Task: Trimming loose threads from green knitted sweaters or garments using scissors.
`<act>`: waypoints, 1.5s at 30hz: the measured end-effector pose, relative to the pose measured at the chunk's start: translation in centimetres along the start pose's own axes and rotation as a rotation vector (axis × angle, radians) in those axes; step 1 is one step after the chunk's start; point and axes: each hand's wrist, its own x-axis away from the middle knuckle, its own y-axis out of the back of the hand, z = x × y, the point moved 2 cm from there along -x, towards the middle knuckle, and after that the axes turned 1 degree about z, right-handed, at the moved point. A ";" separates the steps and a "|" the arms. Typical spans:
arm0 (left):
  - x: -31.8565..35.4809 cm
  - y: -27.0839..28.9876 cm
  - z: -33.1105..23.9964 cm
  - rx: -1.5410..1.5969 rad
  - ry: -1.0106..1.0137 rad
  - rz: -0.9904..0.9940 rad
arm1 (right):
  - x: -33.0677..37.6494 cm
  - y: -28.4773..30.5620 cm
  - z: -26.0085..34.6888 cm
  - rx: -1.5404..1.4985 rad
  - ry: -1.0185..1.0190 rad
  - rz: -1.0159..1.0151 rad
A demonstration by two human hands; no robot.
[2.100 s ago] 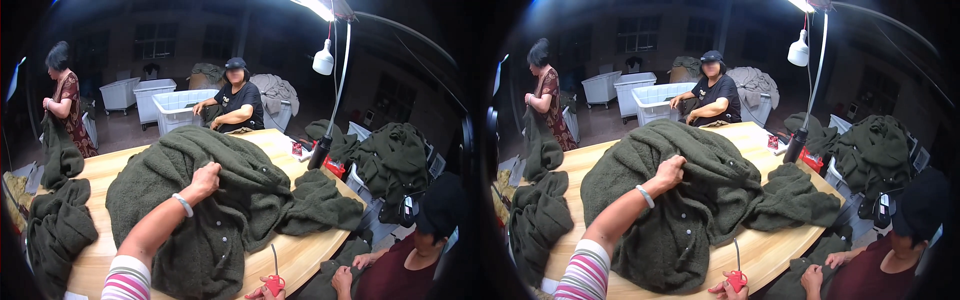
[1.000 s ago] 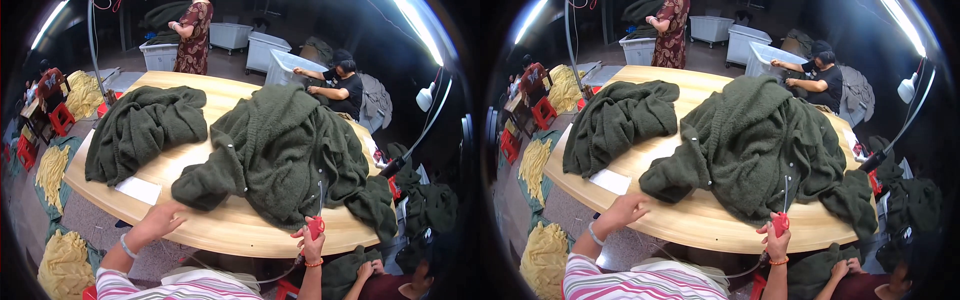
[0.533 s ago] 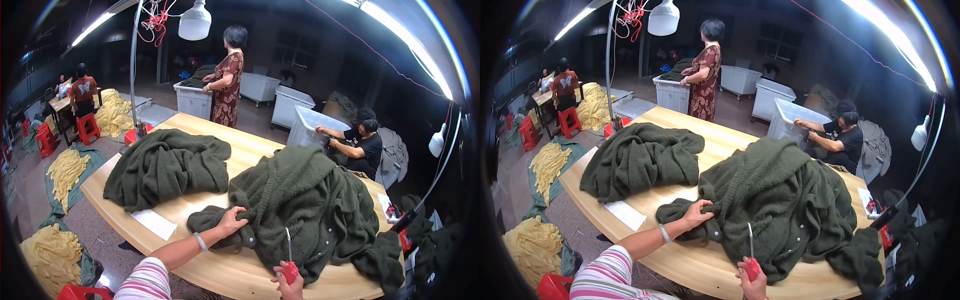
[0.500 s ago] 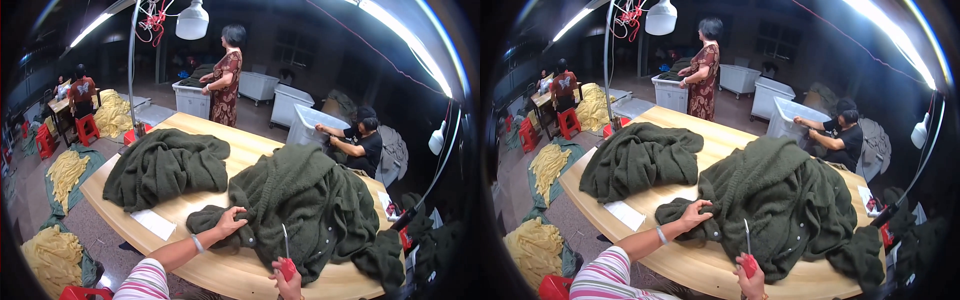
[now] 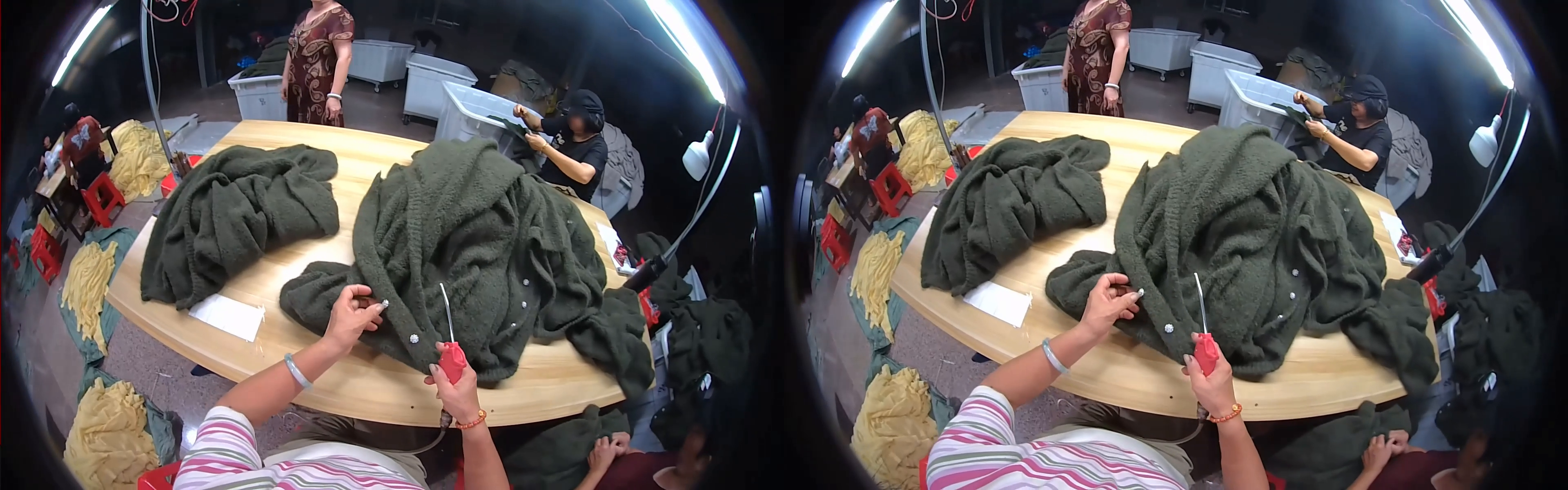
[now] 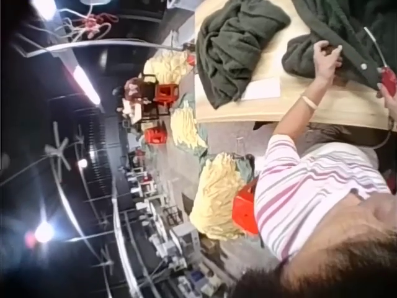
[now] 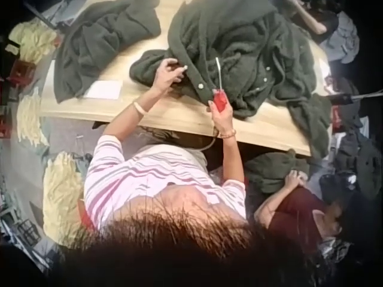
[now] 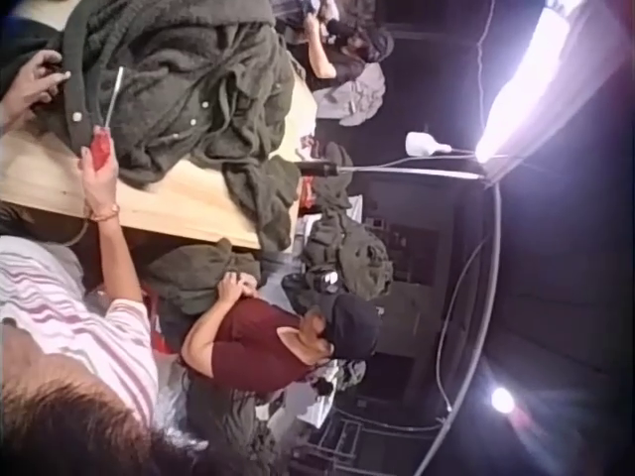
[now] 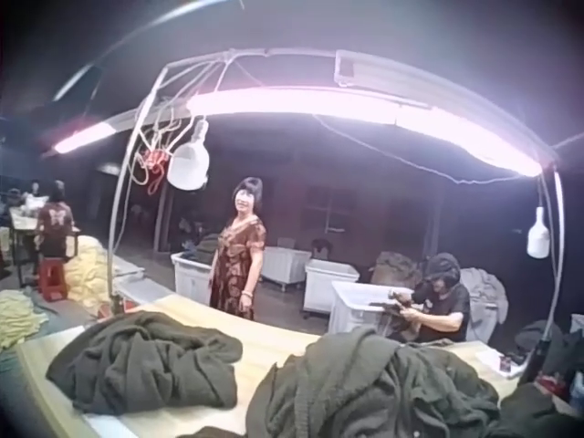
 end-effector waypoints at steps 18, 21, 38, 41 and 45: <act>-2.2 -0.3 1.5 -0.270 -0.260 -0.023 | 3.0 -1.3 4.8 0.866 -0.039 0.229; -2.1 0.2 1.5 -0.209 -0.224 0.004 | 2.9 -1.1 5.1 0.885 0.034 0.217; 0.2 -1.5 4.4 -0.964 -0.606 0.076 | 5.3 0.4 4.5 0.847 -0.078 0.166; -0.7 -1.6 4.8 -0.783 -0.511 0.116 | 5.5 0.3 4.1 0.991 -0.153 0.250; -0.5 -1.2 4.4 -0.814 -0.618 0.061 | 5.7 0.5 4.5 1.044 -0.126 0.237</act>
